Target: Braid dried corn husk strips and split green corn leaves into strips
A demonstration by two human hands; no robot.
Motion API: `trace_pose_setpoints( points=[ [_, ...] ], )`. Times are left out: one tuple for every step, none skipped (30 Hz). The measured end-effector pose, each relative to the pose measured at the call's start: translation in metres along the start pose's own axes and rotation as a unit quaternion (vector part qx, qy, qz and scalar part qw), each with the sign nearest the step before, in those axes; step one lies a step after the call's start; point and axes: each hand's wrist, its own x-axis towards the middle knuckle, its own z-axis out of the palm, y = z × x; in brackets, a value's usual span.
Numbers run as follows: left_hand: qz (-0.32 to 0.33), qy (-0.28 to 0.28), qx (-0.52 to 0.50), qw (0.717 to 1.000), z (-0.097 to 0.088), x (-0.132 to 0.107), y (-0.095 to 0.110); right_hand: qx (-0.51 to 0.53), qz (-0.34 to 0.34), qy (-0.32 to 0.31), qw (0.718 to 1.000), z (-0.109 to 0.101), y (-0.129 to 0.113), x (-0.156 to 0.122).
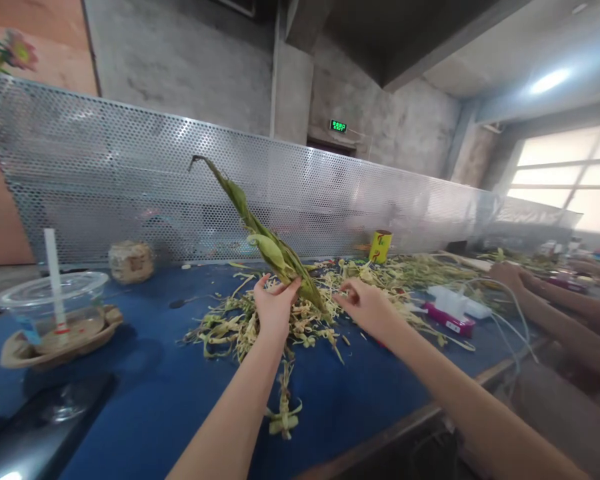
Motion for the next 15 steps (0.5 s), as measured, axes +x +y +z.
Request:
trace_pose_setpoints(
  points=[
    [-0.001, -0.007, -0.001, 1.0, 0.0, -0.001, 0.0, 0.054, -0.018, 0.016, 0.998, 0.006, -0.013, 0.005],
    [-0.002, -0.015, -0.003, 1.0, 0.001, -0.002, 0.0, 0.093, -0.03, 0.029, 0.995, 0.013, -0.024, 0.011],
    [-0.003, -0.022, -0.006, 1.0, 0.0, -0.003, 0.0, 0.122, -0.044, 0.04, 0.991, 0.02, -0.032, 0.016],
    [-0.004, -0.028, -0.009, 1.0, 0.0, -0.003, 0.001, 0.146, -0.052, 0.045, 0.987, 0.026, -0.038, 0.021],
    [-0.006, -0.031, -0.011, 0.999, 0.0, -0.003, 0.001, 0.166, -0.058, 0.048, 0.983, 0.031, -0.04, 0.025],
    [-0.009, -0.034, -0.013, 0.999, -0.001, -0.002, 0.002, 0.182, -0.062, 0.048, 0.98, 0.035, -0.041, 0.029],
    [-0.012, -0.035, -0.013, 0.999, -0.002, -0.001, 0.002, 0.196, -0.062, 0.047, 0.978, 0.037, -0.04, 0.032],
    [-0.017, -0.037, -0.013, 0.999, -0.002, 0.0, 0.002, 0.207, -0.06, 0.044, 0.975, 0.038, -0.038, 0.035],
    [-0.021, -0.041, -0.013, 0.999, -0.002, 0.001, 0.002, 0.216, -0.056, 0.04, 0.974, 0.038, -0.035, 0.036],
    [-0.024, -0.046, -0.014, 0.999, -0.002, 0.001, 0.001, 0.223, -0.052, 0.035, 0.973, 0.037, -0.032, 0.037],
    [-0.026, -0.051, -0.015, 0.998, -0.002, 0.001, 0.0, 0.23, -0.048, 0.03, 0.972, 0.036, -0.03, 0.038],
    [-0.027, -0.057, -0.015, 0.998, -0.002, 0.001, 0.0, 0.237, -0.047, 0.027, 0.97, 0.034, -0.028, 0.038],
    [-0.027, -0.063, -0.015, 0.998, -0.001, 0.0, -0.001, 0.243, -0.048, 0.025, 0.968, 0.032, -0.026, 0.038],
    [-0.027, -0.07, -0.015, 0.997, 0.0, -0.001, -0.001, 0.248, -0.052, 0.026, 0.967, 0.03, -0.025, 0.037],
    [-0.027, -0.078, -0.014, 0.997, 0.0, -0.001, -0.001, 0.249, -0.057, 0.03, 0.966, 0.028, -0.023, 0.037]
  ],
)
